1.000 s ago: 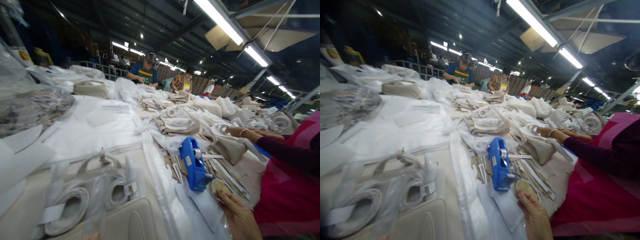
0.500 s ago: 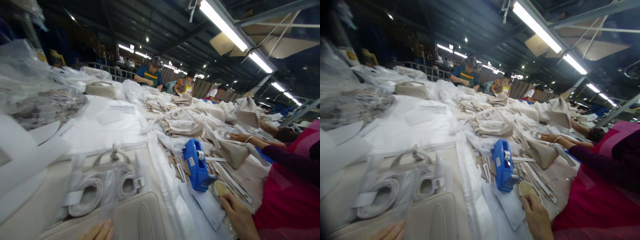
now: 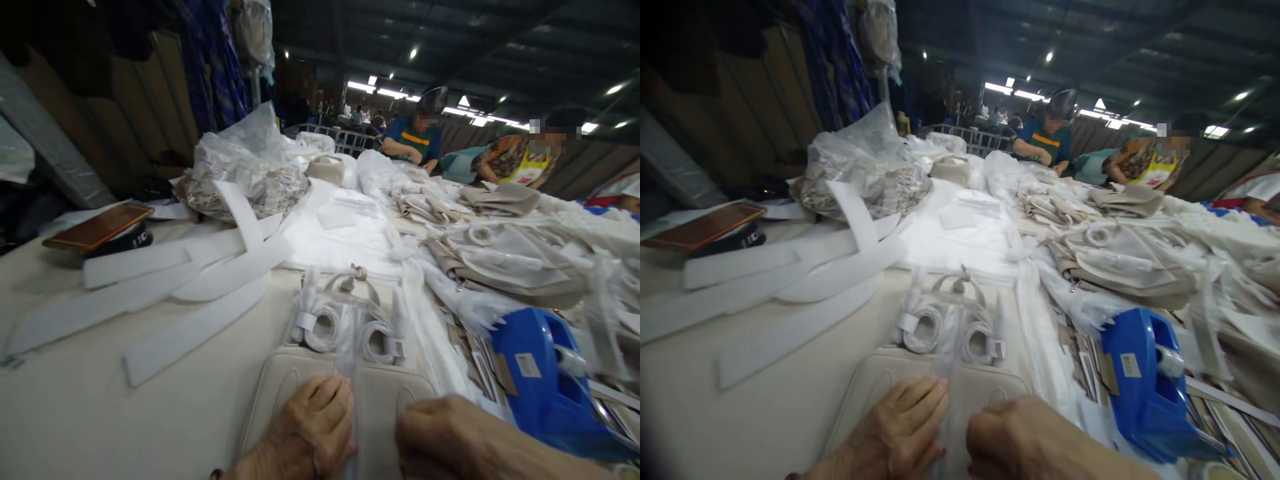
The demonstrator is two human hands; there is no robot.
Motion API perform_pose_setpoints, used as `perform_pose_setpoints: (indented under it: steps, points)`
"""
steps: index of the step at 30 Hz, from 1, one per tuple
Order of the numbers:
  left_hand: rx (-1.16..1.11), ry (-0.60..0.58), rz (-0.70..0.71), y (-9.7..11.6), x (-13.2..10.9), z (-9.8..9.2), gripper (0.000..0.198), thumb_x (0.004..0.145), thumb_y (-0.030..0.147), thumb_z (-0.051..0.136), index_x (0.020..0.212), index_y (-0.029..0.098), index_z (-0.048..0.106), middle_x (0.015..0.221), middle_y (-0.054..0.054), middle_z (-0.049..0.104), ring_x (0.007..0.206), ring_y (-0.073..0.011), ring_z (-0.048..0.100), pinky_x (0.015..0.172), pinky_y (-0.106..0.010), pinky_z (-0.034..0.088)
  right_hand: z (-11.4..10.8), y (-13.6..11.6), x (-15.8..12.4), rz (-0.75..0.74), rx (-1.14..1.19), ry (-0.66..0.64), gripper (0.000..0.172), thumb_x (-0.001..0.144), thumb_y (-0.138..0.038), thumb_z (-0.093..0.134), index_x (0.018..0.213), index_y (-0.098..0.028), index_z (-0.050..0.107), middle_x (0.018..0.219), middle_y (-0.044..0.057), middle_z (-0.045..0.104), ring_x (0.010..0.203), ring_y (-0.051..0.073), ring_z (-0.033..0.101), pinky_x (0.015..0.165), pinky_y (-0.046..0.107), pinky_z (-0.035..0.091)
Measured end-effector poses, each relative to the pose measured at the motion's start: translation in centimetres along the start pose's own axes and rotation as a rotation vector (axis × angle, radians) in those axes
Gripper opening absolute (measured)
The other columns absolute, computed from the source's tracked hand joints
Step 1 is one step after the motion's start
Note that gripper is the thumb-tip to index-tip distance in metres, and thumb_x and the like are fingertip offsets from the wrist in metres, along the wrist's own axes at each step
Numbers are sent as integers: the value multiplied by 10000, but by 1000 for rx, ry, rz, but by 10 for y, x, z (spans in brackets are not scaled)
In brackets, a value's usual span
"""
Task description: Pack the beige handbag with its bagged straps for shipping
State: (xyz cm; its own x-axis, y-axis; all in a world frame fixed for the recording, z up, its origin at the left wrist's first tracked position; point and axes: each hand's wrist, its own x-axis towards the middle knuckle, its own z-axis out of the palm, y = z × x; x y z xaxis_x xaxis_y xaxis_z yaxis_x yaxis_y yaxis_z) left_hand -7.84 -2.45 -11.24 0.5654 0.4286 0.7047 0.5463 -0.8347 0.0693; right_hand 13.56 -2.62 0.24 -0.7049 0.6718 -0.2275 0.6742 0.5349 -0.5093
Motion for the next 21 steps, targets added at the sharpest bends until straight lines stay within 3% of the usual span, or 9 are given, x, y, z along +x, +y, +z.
perform_pose_setpoints:
  steps: [3, 7, 15, 21]
  points:
    - [1, 41, 3, -1, -3, 3, 271, 898, 338, 507, 926, 117, 661, 960, -43, 714, 945, -175, 615, 888, -286, 452, -18, -2, 51, 66, -251, -157, 160, 851, -80, 492, 743, -177, 559, 711, 40, 673, 643, 142, 615, 539, 249, 323]
    - [24, 61, 14, -3, -6, 10, 238, 869, 356, 552, 876, 146, 663, 950, -40, 715, 919, -186, 623, 849, -298, 469, -22, 9, 86, -2, -427, -224, 163, 862, -88, 479, 771, -150, 600, 702, 70, 673, 637, 161, 609, 535, 280, 279]
    - [11, 168, 25, -6, -6, 19, 228, 880, 280, 506, 751, 158, 649, 881, -48, 709, 853, -181, 622, 814, -295, 463, -23, 10, 110, 20, -527, -274, 161, 856, -96, 510, 798, -150, 650, 726, 63, 701, 620, 165, 634, 507, 286, 229]
    - [25, 167, 37, -7, -5, 17, 224, 875, 266, 512, 712, 164, 627, 860, -43, 704, 835, -171, 616, 813, -286, 456, -31, 9, 126, 302, -574, -215, 87, 775, -278, 691, 765, -195, 716, 692, 64, 727, 674, 214, 680, 477, 263, 207]
